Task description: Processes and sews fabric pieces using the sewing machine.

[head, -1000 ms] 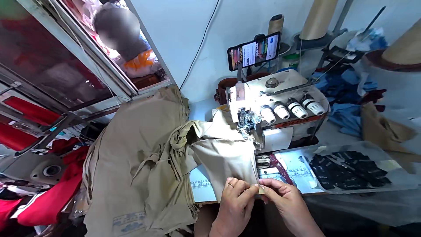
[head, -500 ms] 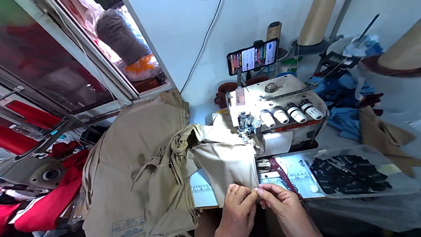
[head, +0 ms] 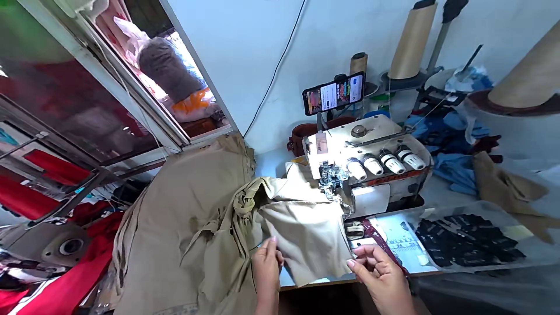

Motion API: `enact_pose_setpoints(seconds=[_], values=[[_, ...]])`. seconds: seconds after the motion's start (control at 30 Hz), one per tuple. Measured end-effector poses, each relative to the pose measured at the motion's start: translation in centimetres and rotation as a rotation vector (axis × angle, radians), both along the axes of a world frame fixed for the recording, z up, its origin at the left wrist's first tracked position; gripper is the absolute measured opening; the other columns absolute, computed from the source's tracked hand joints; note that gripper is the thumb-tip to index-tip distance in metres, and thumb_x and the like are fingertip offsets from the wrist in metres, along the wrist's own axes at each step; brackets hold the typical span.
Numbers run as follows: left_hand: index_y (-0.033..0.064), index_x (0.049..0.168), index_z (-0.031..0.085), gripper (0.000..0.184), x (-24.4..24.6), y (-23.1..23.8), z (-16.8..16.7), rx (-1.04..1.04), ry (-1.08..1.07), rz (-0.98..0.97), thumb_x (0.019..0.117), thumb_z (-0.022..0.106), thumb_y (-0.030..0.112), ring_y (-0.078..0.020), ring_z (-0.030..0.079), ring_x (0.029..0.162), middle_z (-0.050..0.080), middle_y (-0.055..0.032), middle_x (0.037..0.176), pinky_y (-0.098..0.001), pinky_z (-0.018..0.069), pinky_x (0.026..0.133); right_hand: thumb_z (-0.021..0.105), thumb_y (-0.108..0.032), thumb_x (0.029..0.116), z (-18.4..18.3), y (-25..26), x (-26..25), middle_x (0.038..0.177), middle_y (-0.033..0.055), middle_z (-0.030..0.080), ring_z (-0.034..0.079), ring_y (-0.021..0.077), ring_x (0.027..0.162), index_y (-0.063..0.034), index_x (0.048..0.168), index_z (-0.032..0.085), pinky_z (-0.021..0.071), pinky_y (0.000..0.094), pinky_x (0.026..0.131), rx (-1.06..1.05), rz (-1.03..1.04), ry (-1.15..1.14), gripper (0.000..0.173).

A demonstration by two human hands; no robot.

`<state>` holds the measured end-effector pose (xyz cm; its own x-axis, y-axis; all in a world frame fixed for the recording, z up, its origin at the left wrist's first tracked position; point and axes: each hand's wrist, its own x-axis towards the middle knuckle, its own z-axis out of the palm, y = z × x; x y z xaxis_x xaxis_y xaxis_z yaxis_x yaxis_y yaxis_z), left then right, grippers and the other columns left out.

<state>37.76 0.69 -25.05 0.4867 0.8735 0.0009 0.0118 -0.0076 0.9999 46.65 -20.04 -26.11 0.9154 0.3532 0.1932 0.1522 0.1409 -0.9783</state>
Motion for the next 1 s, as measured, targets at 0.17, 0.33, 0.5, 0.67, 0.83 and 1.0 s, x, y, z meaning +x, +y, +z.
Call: enact_pose_setpoints(seconds=[0.17,0.33,0.5,0.67,0.83,1.0], values=[[0.0,0.086,0.066,0.029,-2.0,0.3,1.8,0.041,-0.104,0.218,0.1063,0.047,0.006,-0.0009,0.044,0.046,0.056,0.0033,0.063,-0.0155,0.0399,0.045,0.069,-0.002,0.0845,0.7,0.2,-1.4,0.079,-0.0041,0.066,0.061,0.0004,0.065,-0.0006,0.106,0.061,0.0522,0.0169,0.058,-0.026,0.022,-0.115,0.023],[-0.0027,0.095,0.064,0.027,-2.5,0.3,0.6,-0.106,-0.085,0.092,0.1088,0.044,0.009,-0.0049,0.047,0.046,0.054,-0.0003,0.062,-0.0185,0.0442,0.045,0.069,-0.005,0.0846,0.0,0.4,-0.5,0.075,-0.0035,0.066,0.06,0.0027,0.059,0.0021,0.116,0.067,0.0522,0.0183,0.054,-0.064,0.037,0.078,0.033],[-0.0017,0.095,0.066,0.025,-3.0,0.6,-0.5,-0.018,-0.036,-0.114,0.1068,0.046,0.008,-0.0061,0.053,0.047,0.057,0.0013,0.06,-0.0221,0.0507,0.049,0.064,-0.007,0.0905,-0.6,0.1,0.2,0.078,-0.0023,0.071,0.064,0.0026,0.063,-0.003,0.095,0.073,0.0548,0.0177,0.059,0.005,0.094,0.087,0.01],[0.0022,0.081,0.071,0.026,-3.1,0.9,-1.9,0.251,0.072,-0.186,0.1016,0.056,0.01,-0.0026,0.052,0.047,0.057,0.0041,0.061,-0.0189,0.0476,0.047,0.069,-0.004,0.0885,-1.0,0.1,-0.6,0.078,-0.004,0.071,0.066,0.0011,0.066,-0.004,0.09,0.071,0.0571,0.0172,0.062,0.052,0.061,-0.062,0.003],[0.004,0.081,0.067,0.029,-3.5,0.9,-2.3,0.156,-0.068,-0.127,0.1034,0.05,0.01,-0.0031,0.05,0.042,0.053,0.006,0.052,-0.0198,0.0457,0.043,0.067,-0.005,0.0898,-1.0,-0.2,-0.7,0.076,-0.0045,0.071,0.065,0.0002,0.064,-0.0037,0.089,0.071,0.0563,0.017,0.061,0.035,0.014,-0.058,0.005],[-0.0035,0.098,0.069,0.027,-4.1,0.2,-1.1,0.115,0.041,-0.204,0.1051,0.053,0.016,-0.004,0.054,0.052,0.058,0.0012,0.064,-0.0229,0.0502,0.052,0.059,-0.002,0.0947,-1.2,-1.1,2.8,0.087,0.0074,0.067,0.064,0.0034,0.082,0.0097,0.09,0.066,0.0552,0.0207,0.078,-0.156,0.229,-0.433,0.014]])
